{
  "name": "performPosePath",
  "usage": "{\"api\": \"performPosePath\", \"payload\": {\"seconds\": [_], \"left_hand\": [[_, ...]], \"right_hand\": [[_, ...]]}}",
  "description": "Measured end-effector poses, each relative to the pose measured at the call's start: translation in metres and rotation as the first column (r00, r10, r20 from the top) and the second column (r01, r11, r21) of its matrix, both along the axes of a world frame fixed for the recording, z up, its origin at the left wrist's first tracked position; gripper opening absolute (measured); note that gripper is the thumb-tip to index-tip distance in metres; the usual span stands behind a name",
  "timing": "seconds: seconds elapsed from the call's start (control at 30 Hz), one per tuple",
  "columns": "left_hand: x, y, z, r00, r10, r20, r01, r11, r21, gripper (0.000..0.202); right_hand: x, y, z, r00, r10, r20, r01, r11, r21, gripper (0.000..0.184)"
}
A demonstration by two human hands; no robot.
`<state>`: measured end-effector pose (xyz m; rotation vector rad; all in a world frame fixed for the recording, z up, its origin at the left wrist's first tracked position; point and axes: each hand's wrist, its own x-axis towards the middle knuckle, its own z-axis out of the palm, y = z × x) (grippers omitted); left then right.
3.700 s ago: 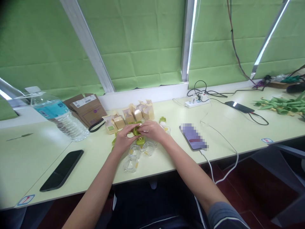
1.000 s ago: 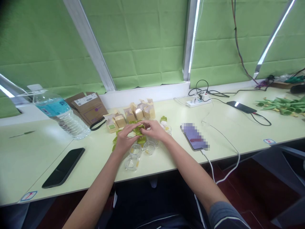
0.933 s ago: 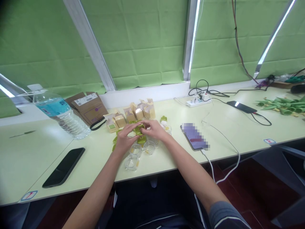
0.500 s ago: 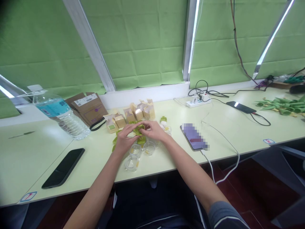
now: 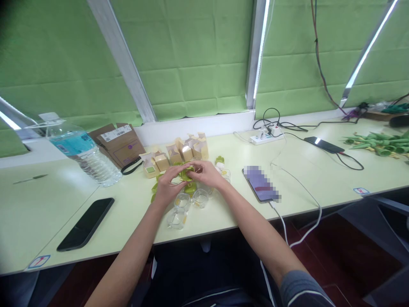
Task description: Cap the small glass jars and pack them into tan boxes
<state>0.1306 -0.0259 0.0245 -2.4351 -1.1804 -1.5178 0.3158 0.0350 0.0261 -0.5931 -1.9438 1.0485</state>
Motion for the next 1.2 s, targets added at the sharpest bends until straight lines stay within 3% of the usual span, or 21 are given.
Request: {"api": "performPosePath", "payload": {"seconds": [0.2, 0.33, 0.5, 0.77, 1.0, 1.2], "left_hand": [[0.002, -0.001, 0.0, 0.993, 0.107, 0.05, -0.104, 0.993, -0.059, 0.048], [0.001, 0.0, -0.002, 0.983, 0.159, 0.091, -0.15, 0.984, -0.095, 0.048], [0.0, 0.001, -0.003, 0.981, 0.182, 0.073, -0.174, 0.979, -0.104, 0.048], [-0.001, 0.004, -0.007, 0.982, 0.18, 0.055, -0.175, 0.98, -0.094, 0.048], [0.0, 0.003, -0.006, 0.982, 0.186, 0.036, -0.182, 0.979, -0.093, 0.046], [0.0, 0.003, -0.006, 0.983, 0.181, 0.023, -0.179, 0.98, -0.087, 0.047]], "right_hand": [[0.01, 0.003, 0.005, 0.988, -0.152, -0.004, 0.152, 0.984, 0.088, 0.035], [0.017, 0.012, 0.0, 0.926, -0.355, 0.124, 0.321, 0.918, 0.234, 0.032], [0.02, 0.015, -0.003, 0.798, -0.458, 0.392, 0.299, 0.866, 0.401, 0.022], [0.017, 0.008, -0.005, 0.648, -0.529, 0.548, 0.268, 0.832, 0.486, 0.041], [0.011, 0.011, -0.011, 0.633, -0.546, 0.55, 0.278, 0.822, 0.497, 0.026], [0.012, 0.012, -0.009, 0.7, -0.51, 0.499, 0.295, 0.844, 0.448, 0.026]]}}
